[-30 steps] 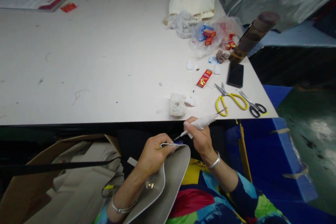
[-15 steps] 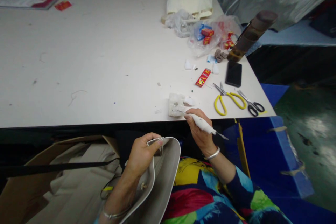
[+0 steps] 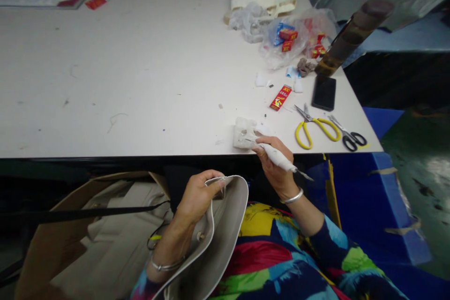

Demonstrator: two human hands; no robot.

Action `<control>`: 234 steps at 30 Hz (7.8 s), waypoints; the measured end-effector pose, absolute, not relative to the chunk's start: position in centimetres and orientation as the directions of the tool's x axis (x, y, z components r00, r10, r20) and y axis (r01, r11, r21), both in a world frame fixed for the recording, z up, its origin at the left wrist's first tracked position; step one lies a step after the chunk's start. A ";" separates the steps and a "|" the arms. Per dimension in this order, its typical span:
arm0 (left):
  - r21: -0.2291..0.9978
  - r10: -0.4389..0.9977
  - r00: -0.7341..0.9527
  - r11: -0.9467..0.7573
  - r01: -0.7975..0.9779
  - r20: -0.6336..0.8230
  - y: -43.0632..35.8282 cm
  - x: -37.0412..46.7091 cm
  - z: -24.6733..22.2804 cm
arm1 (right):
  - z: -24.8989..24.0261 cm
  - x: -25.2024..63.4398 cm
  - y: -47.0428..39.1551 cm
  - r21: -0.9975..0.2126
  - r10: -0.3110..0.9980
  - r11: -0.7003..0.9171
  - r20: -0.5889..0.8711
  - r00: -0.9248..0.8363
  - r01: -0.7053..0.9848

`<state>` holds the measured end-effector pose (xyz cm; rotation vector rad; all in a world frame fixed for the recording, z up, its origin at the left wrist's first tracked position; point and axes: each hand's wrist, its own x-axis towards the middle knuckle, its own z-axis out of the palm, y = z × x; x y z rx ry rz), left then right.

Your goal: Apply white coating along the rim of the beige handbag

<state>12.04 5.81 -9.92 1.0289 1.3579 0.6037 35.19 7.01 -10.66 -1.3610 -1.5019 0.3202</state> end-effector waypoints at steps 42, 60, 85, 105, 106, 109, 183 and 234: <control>0.870 0.849 0.206 0.492 0.028 -0.487 5.3 11.5 -10.3 | -10.2 33.8 4.9 -0.769 0.744 0.589 0.397 -0.537 0.249; 0.937 0.930 0.143 0.320 0.143 -0.339 3.6 11.6 -9.5 | -10.9 32.0 1.2 -0.971 0.971 0.240 0.240 -0.014 -0.004; 0.999 0.750 -0.660 -0.006 0.052 0.039 2.5 0.7 -4.3 | -6.4 32.3 -1.9 -0.906 0.909 0.400 0.372 -0.186 0.140; 0.936 0.743 -0.644 0.072 0.344 0.179 2.5 -1.4 -8.0 | -4.6 25.0 0.7 -0.434 0.729 0.679 0.311 -0.609 0.592; 0.928 0.749 -0.635 0.078 0.365 0.187 2.0 -1.3 -7.9 | -4.8 25.1 0.7 -0.409 0.749 0.661 0.301 -0.590 0.630; 0.887 0.773 -0.591 0.084 0.455 0.231 1.0 -0.8 -7.7 | -5.2 25.4 0.5 -0.346 0.781 0.624 0.279 -0.558 0.701; 0.920 0.828 0.409 0.301 0.252 -0.383 8.2 5.1 -1.1 | -6.6 27.1 2.2 -0.889 0.890 0.455 0.453 -0.056 0.037; 0.712 0.701 0.200 0.702 -0.022 -0.685 10.6 11.4 -9.3 | -13.9 41.6 13.0 -0.701 0.941 0.299 0.328 -0.079 0.647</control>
